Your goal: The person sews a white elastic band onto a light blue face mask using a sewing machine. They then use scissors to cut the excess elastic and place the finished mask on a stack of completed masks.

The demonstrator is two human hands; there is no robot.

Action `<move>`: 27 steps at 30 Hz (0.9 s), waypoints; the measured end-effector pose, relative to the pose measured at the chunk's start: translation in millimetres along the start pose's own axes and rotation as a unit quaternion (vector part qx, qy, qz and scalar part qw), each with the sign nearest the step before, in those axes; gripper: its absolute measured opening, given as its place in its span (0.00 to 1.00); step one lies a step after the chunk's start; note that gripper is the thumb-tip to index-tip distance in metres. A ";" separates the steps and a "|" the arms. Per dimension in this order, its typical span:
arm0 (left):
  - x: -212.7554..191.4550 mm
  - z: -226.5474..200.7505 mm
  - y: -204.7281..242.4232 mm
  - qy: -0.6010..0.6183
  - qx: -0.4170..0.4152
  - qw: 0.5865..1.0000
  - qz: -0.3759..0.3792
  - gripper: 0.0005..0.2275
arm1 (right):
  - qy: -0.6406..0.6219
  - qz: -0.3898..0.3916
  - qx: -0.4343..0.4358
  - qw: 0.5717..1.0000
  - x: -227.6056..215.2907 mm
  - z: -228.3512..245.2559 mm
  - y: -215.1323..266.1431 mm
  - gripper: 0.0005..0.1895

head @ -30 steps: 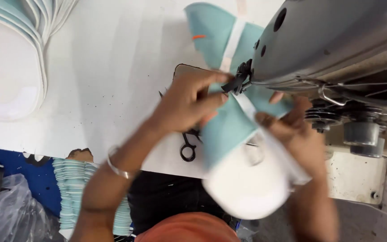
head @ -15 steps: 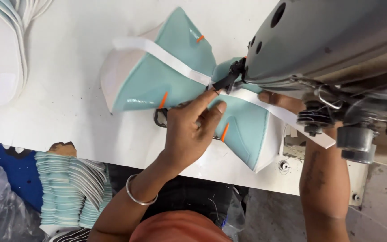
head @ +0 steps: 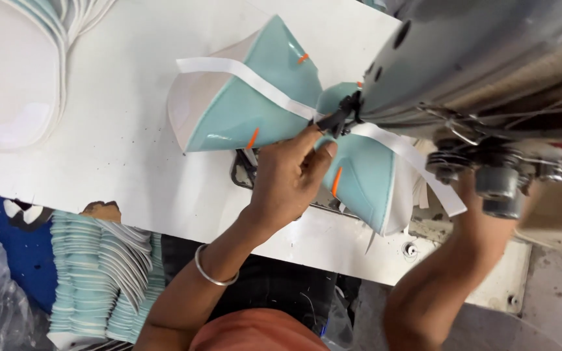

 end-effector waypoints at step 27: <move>-129.4 -14.3 -3.3 -0.156 0.190 0.969 -0.019 0.19 | -0.615 0.341 0.336 0.627 18.9 336.0 118.0 0.34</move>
Point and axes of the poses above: each hand's wrist, its own y-axis away from the middle knuckle, its own x-axis out of the palm, z = x × y, the point moved 6 cm from there along -y, towards the middle knuckle
